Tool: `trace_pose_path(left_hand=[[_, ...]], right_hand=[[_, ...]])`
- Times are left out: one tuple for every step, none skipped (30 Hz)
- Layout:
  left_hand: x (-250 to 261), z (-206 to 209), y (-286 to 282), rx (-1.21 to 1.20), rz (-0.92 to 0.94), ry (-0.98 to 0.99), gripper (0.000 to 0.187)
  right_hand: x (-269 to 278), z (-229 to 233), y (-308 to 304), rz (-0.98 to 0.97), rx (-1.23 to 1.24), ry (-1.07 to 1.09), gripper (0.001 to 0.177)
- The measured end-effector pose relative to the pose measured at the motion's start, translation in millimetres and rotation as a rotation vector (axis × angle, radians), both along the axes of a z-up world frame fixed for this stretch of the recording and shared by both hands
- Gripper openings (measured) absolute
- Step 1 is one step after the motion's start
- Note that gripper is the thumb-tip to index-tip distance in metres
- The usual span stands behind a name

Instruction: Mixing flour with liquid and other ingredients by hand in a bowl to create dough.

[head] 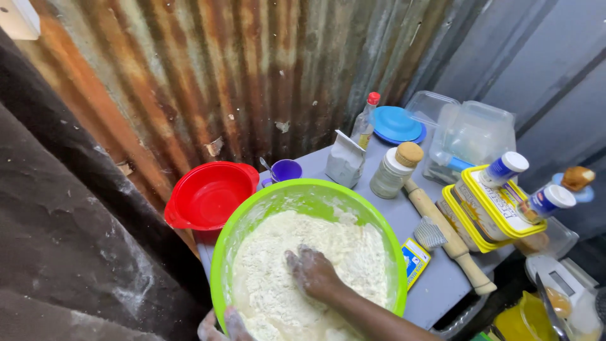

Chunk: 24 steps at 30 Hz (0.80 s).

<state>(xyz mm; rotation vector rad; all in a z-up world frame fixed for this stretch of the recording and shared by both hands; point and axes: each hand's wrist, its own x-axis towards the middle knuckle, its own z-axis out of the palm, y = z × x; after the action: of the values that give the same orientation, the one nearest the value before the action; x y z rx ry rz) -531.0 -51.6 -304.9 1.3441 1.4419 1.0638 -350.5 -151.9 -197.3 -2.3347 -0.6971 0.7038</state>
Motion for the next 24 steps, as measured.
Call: trace_pose_path(left_hand=[[-8.8,-55.7,12.7,0.019,-0.07,0.137,0.05],[-24.6,-110.6,22.3,0.038,-0.141,0.272,0.062],[-20.1,-79.3,13.2,0.039,-0.153,0.272,0.062],[-15.7,-48.2,4.2,0.009,-0.1,0.103,0.055],[-12.9,-17.4,-7.5,-0.027,-0.043,-0.064,0.052],[-10.0,27.4,6.5,-0.033,-0.051,-0.063,0.052],[-9.8,71.2,19.2,-0.18,-0.143,-0.014,0.056],[-9.4,114.7,32.1,-0.327,-0.234,0.035,0.061],[-4.9,124.9,47.2,-0.33,-0.24,0.039,0.061],[0.2,135.6,61.9,-0.219,-0.4,0.066,0.054],[8.6,147.3,77.2,-0.104,-0.564,0.09,0.049],[14.1,144.2,86.0,-0.104,-0.574,0.09,0.049],[21.9,140.7,93.9,-0.087,-0.614,0.129,0.044],[30.9,137.0,101.4,-0.068,-0.655,0.169,0.039],[32.3,124.5,104.5,-0.068,-0.668,0.167,0.039],[34.4,111.9,107.6,0.007,-0.659,0.116,0.035],[34.8,98.8,111.1,0.081,-0.656,0.07,0.032],[36.1,96.3,110.1,0.079,-0.674,0.072,0.032],[35.7,93.6,109.3,0.104,-0.638,0.057,0.033],[34.8,91.2,108.7,0.128,-0.601,0.041,0.034],[34.4,89.7,108.1,0.13,-0.602,0.042,0.034],[33.6,88.6,107.6,0.11,-0.574,0.038,0.034],[32.9,87.2,106.1,0.09,-0.545,0.036,0.034],[30.0,76.8,103.9,0.091,-0.546,0.037,0.034]], right_hand=[[-8.6,8.6,4.4,0.035,0.027,0.077,0.083],[-17.1,16.9,9.2,0.07,0.055,0.153,0.094],[-16.6,31.3,9.7,0.058,0.055,0.153,0.094],[-15.9,45.3,10.3,0.035,0.087,0.132,0.08],[-16.0,59.0,9.7,0.016,0.116,0.113,0.068],[-5.0,73.2,3.8,0.006,0.111,0.115,0.068],[3.6,86.1,-3.2,0.047,0.037,-0.028,0.051],[11.8,99.0,-10.5,0.089,-0.037,-0.17,0.047],[29.1,92.8,-22.7,0.083,-0.041,-0.167,0.047],[46.4,87.2,-35.5,0.136,-0.125,-0.277,0.049],[65.6,83.1,-49.0,0.184,-0.209,-0.388,0.053],[72.1,65.8,-57.3,0.174,-0.212,-0.387,0.053],[79.1,48.5,-68.1,0.136,-0.239,-0.423,0.053],[86.7,31.2,-79.3,0.098,-0.267,-0.459,0.054],[77.3,23.8,-76.2,0.086,-0.271,-0.459,0.054],[68.7,16.2,-72.8,0.003,-0.283,-0.319,0.065],[56.9,6.9,-70.0,-0.084,-0.292,-0.174,0.086],[46.0,10.7,-62.2,-0.102,-0.295,-0.167,0.086],[35.6,13.8,-52.6,-0.145,-0.282,-0.12,0.085],[25.0,17.2,-42.6,-0.188,-0.268,-0.074,0.085],[18.9,16.7,-33.5,-0.189,-0.266,-0.073,0.085],[12.5,16.5,-24.3,-0.217,-0.209,-0.036,0.084],[6.2,16.0,-16.1,-0.245,-0.151,0.001,0.083],[-0.8,13.6,-8.1,-0.246,-0.149,0.003,0.083]])
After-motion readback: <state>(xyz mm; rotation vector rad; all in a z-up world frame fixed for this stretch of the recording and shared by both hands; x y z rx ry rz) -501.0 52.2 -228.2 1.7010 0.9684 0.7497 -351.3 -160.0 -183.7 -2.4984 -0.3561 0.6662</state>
